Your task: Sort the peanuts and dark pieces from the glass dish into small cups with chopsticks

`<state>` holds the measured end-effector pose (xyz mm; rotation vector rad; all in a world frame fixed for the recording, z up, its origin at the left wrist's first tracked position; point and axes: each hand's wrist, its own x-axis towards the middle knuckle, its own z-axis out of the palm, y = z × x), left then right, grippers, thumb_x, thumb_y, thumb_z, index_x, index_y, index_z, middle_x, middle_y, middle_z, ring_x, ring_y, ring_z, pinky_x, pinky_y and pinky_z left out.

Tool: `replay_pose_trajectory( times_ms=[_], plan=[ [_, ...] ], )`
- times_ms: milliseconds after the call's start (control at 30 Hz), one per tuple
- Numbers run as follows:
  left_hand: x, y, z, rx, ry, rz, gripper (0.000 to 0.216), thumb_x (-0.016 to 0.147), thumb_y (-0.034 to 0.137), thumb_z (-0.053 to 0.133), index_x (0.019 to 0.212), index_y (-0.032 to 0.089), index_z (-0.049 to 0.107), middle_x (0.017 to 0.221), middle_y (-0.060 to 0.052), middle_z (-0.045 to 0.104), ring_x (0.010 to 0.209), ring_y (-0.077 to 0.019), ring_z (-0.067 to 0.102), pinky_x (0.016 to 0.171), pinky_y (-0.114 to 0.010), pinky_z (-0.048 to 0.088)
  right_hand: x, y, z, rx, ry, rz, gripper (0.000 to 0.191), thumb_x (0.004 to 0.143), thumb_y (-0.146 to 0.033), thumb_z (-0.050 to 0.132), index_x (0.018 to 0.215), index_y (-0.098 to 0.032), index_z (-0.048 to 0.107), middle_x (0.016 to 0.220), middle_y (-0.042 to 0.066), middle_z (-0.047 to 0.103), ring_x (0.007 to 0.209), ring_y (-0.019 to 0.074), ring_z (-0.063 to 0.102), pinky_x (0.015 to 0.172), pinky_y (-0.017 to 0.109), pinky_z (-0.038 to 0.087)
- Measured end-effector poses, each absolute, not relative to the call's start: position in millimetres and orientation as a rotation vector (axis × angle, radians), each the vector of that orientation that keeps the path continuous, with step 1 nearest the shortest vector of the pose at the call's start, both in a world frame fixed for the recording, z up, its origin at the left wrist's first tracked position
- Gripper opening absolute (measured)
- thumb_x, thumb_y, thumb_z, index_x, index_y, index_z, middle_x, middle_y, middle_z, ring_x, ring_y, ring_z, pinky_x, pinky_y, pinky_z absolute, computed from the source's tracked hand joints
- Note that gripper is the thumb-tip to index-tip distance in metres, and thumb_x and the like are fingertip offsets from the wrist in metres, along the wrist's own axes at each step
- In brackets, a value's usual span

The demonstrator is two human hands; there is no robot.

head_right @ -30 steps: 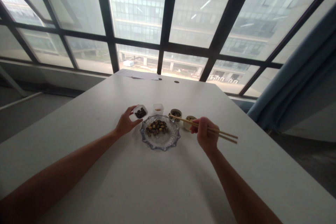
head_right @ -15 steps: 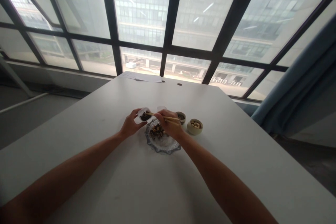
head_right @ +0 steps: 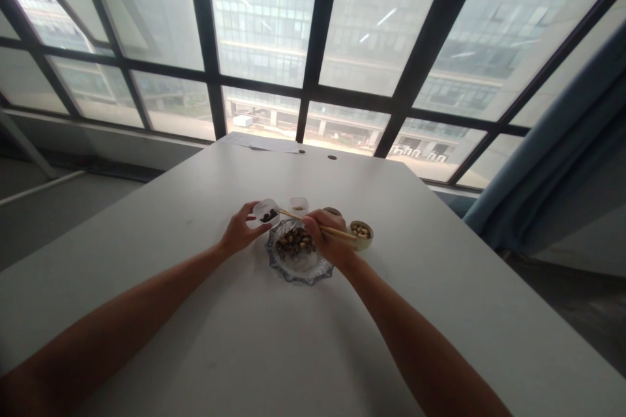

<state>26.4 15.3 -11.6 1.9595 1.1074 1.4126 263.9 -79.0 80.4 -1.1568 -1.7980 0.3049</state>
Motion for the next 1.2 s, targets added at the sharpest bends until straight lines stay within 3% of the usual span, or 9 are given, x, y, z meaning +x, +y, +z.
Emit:
replay_pose_trajectory(
  times_ms=[200,367,633,1200],
  plan=[
    [24,21,-14,1.912,1.235,1.471,0.062,0.071,0.038,0.078,0.125,0.019,0.054,0.119,-0.011,0.067,0.105,-0.0255,0.066,0.09,-0.042,0.056,266,-72,81,-1.165,-1.597,0.342,0.049,0.094,-0.062,0.047,0.074,-0.021,0.066,0.059,0.003,0.065,0.052,0.0153,0.06,0.051,0.026,0.048],
    [23,26,-17,1.847,1.349,1.462,0.062,0.07,0.033,0.078,0.124,0.017,0.054,0.12,-0.013,0.065,0.109,-0.0277,0.063,0.093,-0.045,0.053,262,-44,88,-1.317,-1.621,0.48,0.061,0.086,-0.075,0.048,0.07,-0.018,0.064,0.053,0.004,0.063,0.044,0.0138,0.057,0.041,0.024,0.042],
    [22,28,-20,1.839,1.327,1.422,0.062,0.071,0.035,0.079,0.125,0.018,0.054,0.119,-0.012,0.066,0.107,-0.0268,0.063,0.093,-0.044,0.051,241,-1,91,-1.444,-1.804,0.328,0.069,0.085,-0.08,0.041,0.058,-0.02,0.059,0.053,0.008,0.066,0.045,0.0165,0.061,0.043,0.026,0.044],
    [24,26,-18,1.814,1.306,1.419,0.059,0.07,0.033,0.08,0.123,0.019,0.056,0.116,-0.011,0.067,0.107,-0.0263,0.064,0.092,-0.042,0.052,231,5,90,-1.438,-1.902,0.298,0.065,0.088,-0.078,0.037,0.06,-0.022,0.052,0.053,0.007,0.065,0.043,0.0152,0.059,0.04,0.025,0.041]
  ],
)
